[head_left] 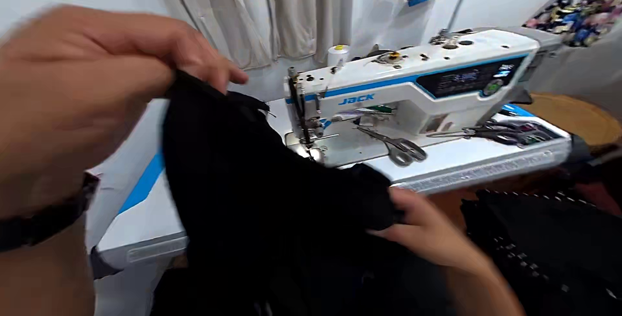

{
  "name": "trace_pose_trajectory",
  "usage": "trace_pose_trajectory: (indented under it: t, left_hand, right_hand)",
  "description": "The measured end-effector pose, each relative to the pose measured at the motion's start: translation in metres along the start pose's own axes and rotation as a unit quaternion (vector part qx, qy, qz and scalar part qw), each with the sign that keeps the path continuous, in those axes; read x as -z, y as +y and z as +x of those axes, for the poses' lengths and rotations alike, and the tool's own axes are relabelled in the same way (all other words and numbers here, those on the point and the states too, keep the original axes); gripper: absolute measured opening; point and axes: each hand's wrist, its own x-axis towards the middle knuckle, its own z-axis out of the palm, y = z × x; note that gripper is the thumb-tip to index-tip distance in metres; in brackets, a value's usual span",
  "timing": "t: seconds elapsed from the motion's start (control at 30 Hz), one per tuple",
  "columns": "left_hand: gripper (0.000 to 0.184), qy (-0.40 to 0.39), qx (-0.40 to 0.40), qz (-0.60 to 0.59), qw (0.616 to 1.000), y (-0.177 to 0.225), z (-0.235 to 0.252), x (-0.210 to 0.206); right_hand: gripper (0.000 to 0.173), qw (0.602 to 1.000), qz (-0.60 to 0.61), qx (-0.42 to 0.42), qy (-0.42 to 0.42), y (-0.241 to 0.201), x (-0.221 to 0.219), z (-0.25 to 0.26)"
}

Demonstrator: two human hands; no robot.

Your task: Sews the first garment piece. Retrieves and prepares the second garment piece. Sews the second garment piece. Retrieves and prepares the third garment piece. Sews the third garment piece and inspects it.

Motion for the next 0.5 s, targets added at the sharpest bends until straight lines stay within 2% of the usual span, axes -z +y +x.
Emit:
trace_pose_trajectory:
  t: [0.07, 0.17, 0.2, 0.27, 0.33, 0.37, 0.43, 0.5]
  left_hand:
    - [0.038, 0.027, -0.005, -0.086, 0.996, -0.005, 0.017, -0.016]
    - [0.039, -0.017, -0.007, -0.208, 0.978, -0.025, 0.055, -0.092]
    - [0.037, -0.028, 0.001, -0.248, 0.968, -0.027, 0.073, -0.128]
    - [0.031, -0.013, 0.01, -0.287, 0.958, -0.014, 0.109, -0.193]
    - [0.028, 0.033, -0.037, -0.274, 0.96, 0.009, 0.138, -0.246]
    - [0.029, 0.061, -0.079, -0.254, 0.962, 0.021, 0.148, -0.269]
    - [0.028, 0.104, -0.15, -0.191, 0.964, 0.047, 0.156, -0.315]
    - [0.021, 0.101, -0.177, -0.117, 0.972, 0.069, 0.146, -0.371]
  right_hand:
    - [0.022, 0.997, -0.057, 0.035, 0.029, -0.058, 0.074, -0.036]
    - [0.012, 0.973, -0.219, -0.008, 0.076, -0.114, 0.162, -0.071]
    - [0.01, 0.948, -0.302, -0.04, 0.094, -0.125, 0.187, -0.079]
    - [0.013, 0.858, -0.48, -0.102, 0.151, -0.146, 0.231, -0.096]
    - [0.02, 0.768, -0.582, -0.15, 0.221, -0.174, 0.257, -0.116]
    - [0.021, 0.74, -0.598, -0.174, 0.254, -0.19, 0.264, -0.128]
    - [0.02, 0.723, -0.578, -0.219, 0.31, -0.21, 0.276, -0.162]
    - [0.02, 0.726, -0.536, -0.249, 0.351, -0.212, 0.289, -0.207]
